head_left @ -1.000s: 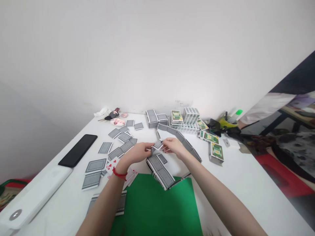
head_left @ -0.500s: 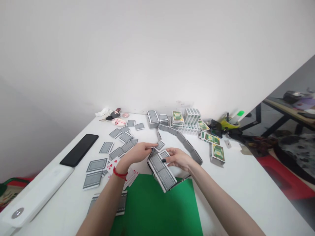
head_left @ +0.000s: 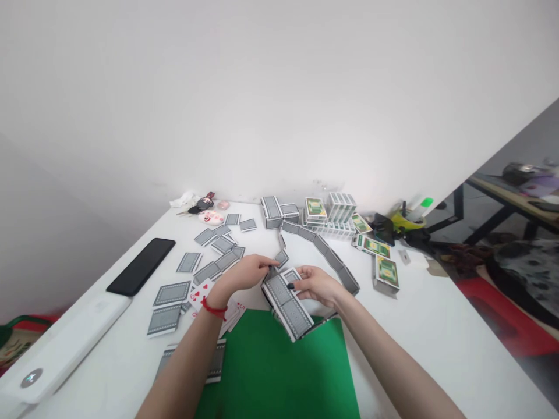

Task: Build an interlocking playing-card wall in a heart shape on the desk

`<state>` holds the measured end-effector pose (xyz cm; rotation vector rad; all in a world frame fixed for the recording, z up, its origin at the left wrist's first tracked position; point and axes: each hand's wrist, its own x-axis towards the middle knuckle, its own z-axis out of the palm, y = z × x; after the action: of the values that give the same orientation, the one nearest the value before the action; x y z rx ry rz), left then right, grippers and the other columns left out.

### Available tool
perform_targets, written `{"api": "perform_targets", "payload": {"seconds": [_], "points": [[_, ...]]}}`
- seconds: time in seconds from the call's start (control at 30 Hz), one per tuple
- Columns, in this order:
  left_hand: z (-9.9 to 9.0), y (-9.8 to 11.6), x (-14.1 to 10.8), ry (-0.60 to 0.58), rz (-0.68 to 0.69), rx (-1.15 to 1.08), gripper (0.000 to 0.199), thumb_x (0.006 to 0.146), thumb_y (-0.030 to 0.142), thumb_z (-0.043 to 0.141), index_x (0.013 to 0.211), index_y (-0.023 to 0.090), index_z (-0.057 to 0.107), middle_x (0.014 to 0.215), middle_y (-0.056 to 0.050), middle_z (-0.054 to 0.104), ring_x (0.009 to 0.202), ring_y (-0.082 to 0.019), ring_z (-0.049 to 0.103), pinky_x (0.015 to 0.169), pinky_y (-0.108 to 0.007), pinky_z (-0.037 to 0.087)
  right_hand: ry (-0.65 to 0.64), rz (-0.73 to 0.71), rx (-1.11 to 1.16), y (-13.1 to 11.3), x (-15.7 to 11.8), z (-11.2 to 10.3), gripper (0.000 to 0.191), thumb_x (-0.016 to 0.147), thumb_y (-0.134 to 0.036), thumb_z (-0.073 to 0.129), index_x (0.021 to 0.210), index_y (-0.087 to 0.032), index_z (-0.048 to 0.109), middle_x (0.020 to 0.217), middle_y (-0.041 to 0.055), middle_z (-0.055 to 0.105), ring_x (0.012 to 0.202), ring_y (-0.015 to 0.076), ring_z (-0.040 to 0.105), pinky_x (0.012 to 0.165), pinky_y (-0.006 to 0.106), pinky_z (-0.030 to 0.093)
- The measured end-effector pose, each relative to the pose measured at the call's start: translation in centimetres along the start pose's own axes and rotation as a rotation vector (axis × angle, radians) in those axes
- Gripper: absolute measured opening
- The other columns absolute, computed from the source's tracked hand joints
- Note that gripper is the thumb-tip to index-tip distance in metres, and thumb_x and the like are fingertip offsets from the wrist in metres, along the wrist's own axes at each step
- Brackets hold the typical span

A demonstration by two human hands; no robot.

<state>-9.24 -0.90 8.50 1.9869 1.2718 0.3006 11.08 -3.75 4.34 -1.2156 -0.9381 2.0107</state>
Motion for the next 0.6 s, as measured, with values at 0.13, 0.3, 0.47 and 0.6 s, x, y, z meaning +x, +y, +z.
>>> {"api": "perform_targets", "payload": {"seconds": [0.13, 0.3, 0.47, 0.6], "points": [[0.0, -0.2, 0.1, 0.007, -0.016, 0.004, 0.043, 0.073, 0.019, 0.039, 0.105, 0.021, 0.068, 0.064, -0.001, 0.067, 0.063, -0.015, 0.055, 0.061, -0.02, 0.039, -0.006, -0.009, 0.064, 0.0, -0.3, 0.2, 0.037, 0.05, -0.018, 0.08, 0.08, -0.012, 0.059, 0.073, 0.0021, 0.067, 0.065, 0.0119, 0.064, 0.065, 0.024, 0.052], [0.1, -0.2, 0.3, 0.019, -0.035, -0.006, 0.042, 0.073, 0.019, 0.04, 0.103, 0.02, 0.068, 0.069, -0.001, 0.068, 0.067, -0.015, 0.057, 0.064, -0.021, 0.041, -0.022, -0.033, 0.118, -0.2, -0.9, 0.6, 0.03, 0.054, -0.018, 0.078, 0.078, -0.012, 0.061, 0.077, 0.0051, 0.069, 0.067, 0.0118, 0.065, 0.069, 0.023, 0.052], [0.3, -0.5, 0.3, 0.036, -0.005, -0.052, 0.039, 0.072, 0.021, 0.045, 0.104, 0.02, 0.067, 0.088, -0.002, 0.07, 0.077, -0.016, 0.06, 0.071, -0.023, 0.044, -0.051, 0.006, 0.129, 0.0, -1.3, 1.2, 0.029, 0.057, -0.02, 0.076, 0.081, -0.013, 0.062, 0.076, 0.0057, 0.07, 0.066, 0.0139, 0.066, 0.069, 0.024, 0.053], [0.6, -1.0, 0.5, 0.082, 0.016, -0.188, 0.045, 0.072, 0.02, 0.048, 0.115, 0.02, 0.06, 0.107, -0.004, 0.066, 0.086, -0.017, 0.061, 0.077, -0.025, 0.046, -0.016, 0.025, 0.117, 0.4, -1.2, 1.5, 0.032, 0.056, -0.02, 0.075, 0.085, -0.015, 0.062, 0.073, 0.0042, 0.07, 0.063, 0.0152, 0.066, 0.064, 0.026, 0.053]]}}
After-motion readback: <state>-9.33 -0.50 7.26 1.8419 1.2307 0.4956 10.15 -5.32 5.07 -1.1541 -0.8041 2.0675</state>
